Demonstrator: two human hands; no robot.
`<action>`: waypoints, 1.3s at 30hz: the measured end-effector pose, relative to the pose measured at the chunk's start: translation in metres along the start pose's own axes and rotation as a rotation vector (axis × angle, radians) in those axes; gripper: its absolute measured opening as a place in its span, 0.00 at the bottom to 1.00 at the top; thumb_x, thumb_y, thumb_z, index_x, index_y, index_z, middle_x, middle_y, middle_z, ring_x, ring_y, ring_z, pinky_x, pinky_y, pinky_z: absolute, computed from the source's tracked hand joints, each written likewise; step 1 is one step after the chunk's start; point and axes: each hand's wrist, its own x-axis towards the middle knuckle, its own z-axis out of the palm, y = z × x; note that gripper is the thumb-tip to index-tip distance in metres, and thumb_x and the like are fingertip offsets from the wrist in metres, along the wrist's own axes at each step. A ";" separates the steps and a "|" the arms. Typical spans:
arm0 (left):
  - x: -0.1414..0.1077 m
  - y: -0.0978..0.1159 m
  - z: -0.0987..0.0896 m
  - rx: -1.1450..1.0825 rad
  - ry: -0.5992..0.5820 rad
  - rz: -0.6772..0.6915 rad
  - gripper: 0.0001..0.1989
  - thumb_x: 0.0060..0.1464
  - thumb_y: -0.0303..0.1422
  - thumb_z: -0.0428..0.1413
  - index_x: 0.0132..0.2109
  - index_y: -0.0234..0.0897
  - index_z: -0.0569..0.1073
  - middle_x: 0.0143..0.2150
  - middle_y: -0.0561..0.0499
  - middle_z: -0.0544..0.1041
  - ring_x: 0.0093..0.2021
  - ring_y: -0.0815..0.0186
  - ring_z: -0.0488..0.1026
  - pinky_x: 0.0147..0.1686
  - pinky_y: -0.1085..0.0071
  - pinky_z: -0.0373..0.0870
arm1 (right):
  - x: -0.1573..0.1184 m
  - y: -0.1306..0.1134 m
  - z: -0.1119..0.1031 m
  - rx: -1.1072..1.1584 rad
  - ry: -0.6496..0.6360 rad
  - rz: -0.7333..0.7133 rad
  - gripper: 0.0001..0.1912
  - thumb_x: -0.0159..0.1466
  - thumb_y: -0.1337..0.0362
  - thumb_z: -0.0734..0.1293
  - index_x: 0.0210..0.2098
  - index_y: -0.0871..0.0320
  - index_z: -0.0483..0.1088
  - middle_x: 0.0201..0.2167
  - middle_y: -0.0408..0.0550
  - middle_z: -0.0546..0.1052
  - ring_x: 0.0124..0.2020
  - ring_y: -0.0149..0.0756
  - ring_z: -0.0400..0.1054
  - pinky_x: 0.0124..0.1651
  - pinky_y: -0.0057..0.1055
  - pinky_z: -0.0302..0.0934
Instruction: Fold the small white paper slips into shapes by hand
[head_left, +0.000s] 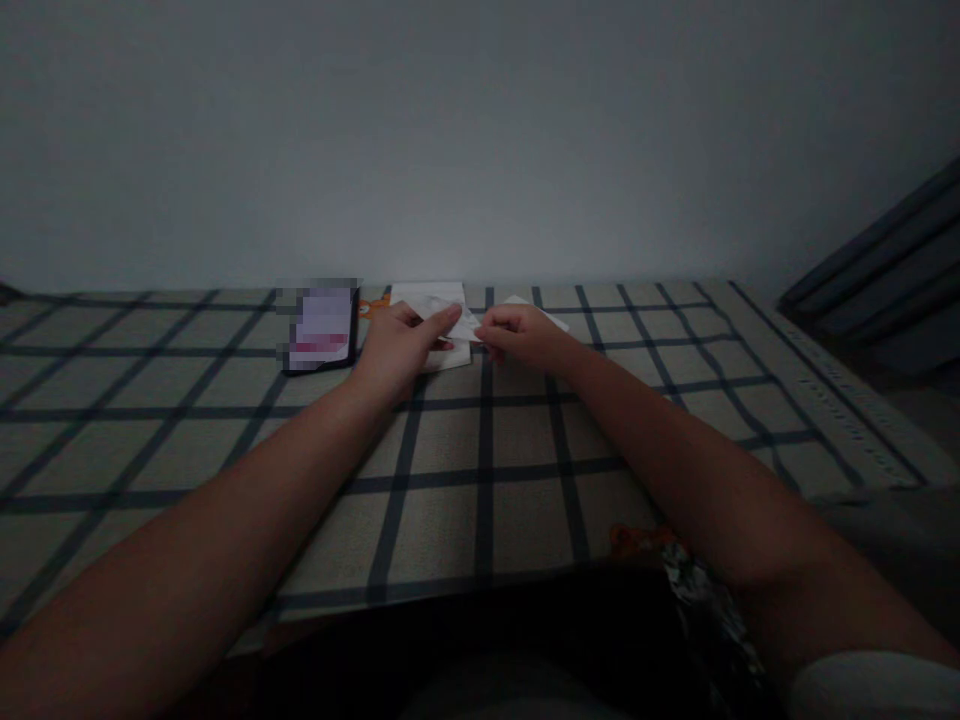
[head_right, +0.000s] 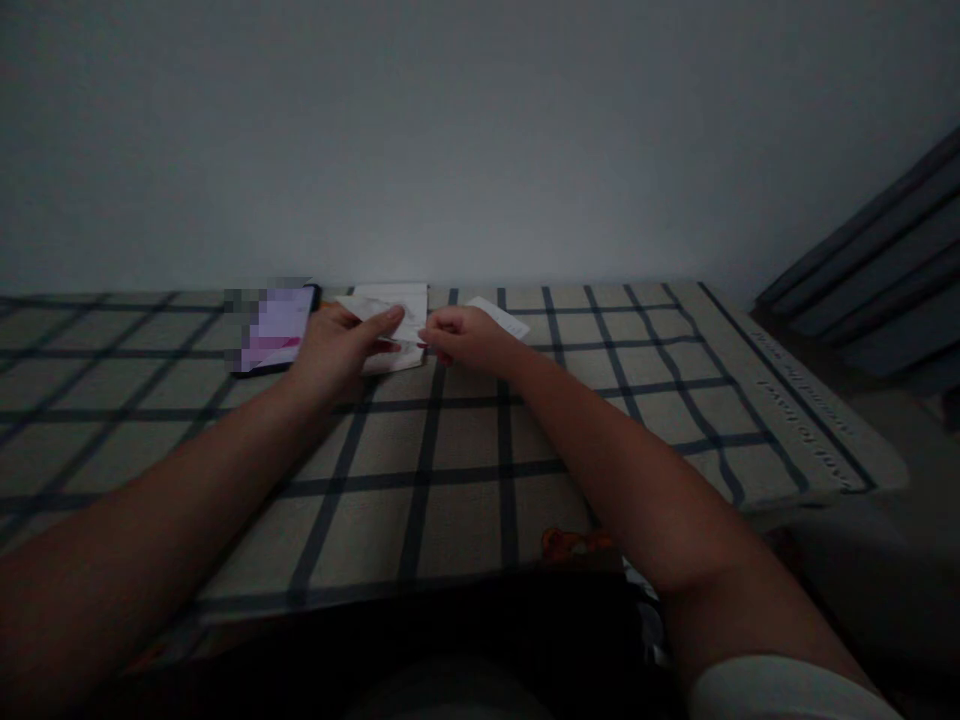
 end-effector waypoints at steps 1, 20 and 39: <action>0.000 0.000 0.000 -0.041 0.011 -0.020 0.19 0.46 0.45 0.70 0.35 0.33 0.79 0.38 0.45 0.84 0.35 0.62 0.80 0.35 0.69 0.78 | 0.000 0.000 0.000 0.003 -0.008 -0.001 0.16 0.68 0.57 0.63 0.26 0.58 0.66 0.22 0.41 0.70 0.27 0.29 0.63 0.35 0.29 0.55; 0.005 0.004 -0.003 -0.157 -0.083 -0.171 0.14 0.46 0.33 0.71 0.39 0.32 0.80 0.40 0.46 0.84 0.36 0.65 0.80 0.33 0.74 0.79 | 0.001 0.012 0.005 -0.001 0.094 -0.040 0.11 0.67 0.57 0.64 0.33 0.58 0.68 0.25 0.40 0.67 0.27 0.29 0.60 0.33 0.29 0.54; 0.002 -0.004 0.004 -0.080 -0.080 -0.235 0.15 0.54 0.34 0.65 0.24 0.34 0.71 0.21 0.53 0.73 0.23 0.70 0.74 0.31 0.74 0.78 | 0.001 0.012 0.002 -0.380 0.110 -0.450 0.14 0.71 0.52 0.67 0.40 0.58 0.72 0.37 0.48 0.74 0.38 0.37 0.64 0.42 0.33 0.55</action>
